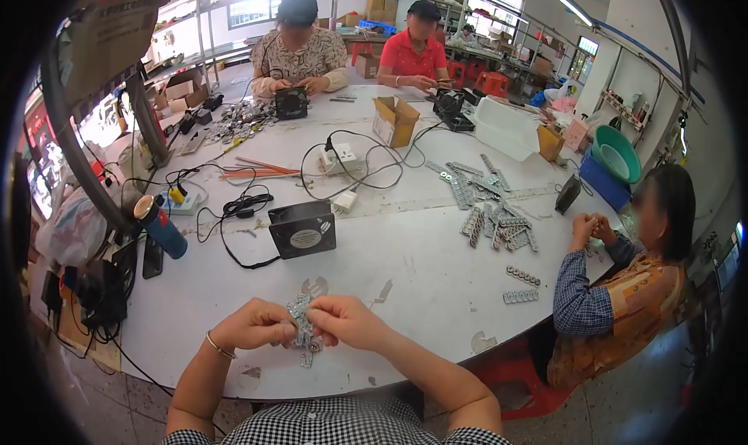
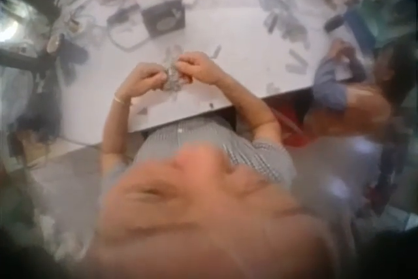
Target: Inspecting and testing small electronic LED modules by pulling them from a bag and checking for light.
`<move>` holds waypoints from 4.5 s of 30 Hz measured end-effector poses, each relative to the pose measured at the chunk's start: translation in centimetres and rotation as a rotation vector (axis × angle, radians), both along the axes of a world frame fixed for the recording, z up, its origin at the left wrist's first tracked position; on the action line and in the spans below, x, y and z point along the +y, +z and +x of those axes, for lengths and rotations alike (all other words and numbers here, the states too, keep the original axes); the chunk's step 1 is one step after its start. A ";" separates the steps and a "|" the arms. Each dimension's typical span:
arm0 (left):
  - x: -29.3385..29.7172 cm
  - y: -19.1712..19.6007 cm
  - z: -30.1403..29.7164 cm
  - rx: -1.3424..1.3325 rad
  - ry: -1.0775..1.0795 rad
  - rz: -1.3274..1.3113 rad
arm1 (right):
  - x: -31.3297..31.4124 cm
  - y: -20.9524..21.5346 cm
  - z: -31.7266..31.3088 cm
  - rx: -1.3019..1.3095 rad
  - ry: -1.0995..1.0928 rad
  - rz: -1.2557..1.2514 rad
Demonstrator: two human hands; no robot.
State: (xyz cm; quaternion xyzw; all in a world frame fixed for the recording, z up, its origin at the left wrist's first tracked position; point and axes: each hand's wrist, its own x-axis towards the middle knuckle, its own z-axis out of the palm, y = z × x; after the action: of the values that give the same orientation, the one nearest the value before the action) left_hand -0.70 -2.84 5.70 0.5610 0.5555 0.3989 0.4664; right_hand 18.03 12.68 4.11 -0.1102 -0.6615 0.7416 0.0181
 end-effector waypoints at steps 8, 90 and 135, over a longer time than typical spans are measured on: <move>1.8 -2.9 0.6 0.530 0.422 0.527 | 0.5 1.2 -1.3 -0.015 -0.249 0.326; 4.0 -3.7 -0.6 0.986 0.640 0.701 | 2.1 -0.7 -8.1 0.101 -0.381 0.447; 2.5 0.7 -0.9 0.017 -0.185 -0.146 | 1.4 2.0 -0.9 0.052 0.000 0.234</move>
State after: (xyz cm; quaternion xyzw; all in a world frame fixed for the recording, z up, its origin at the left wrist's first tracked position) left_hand -1.62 -0.31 6.37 0.5777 0.5331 0.3078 0.5360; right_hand 17.17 14.11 6.14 -0.0879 -0.7429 0.6619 0.0479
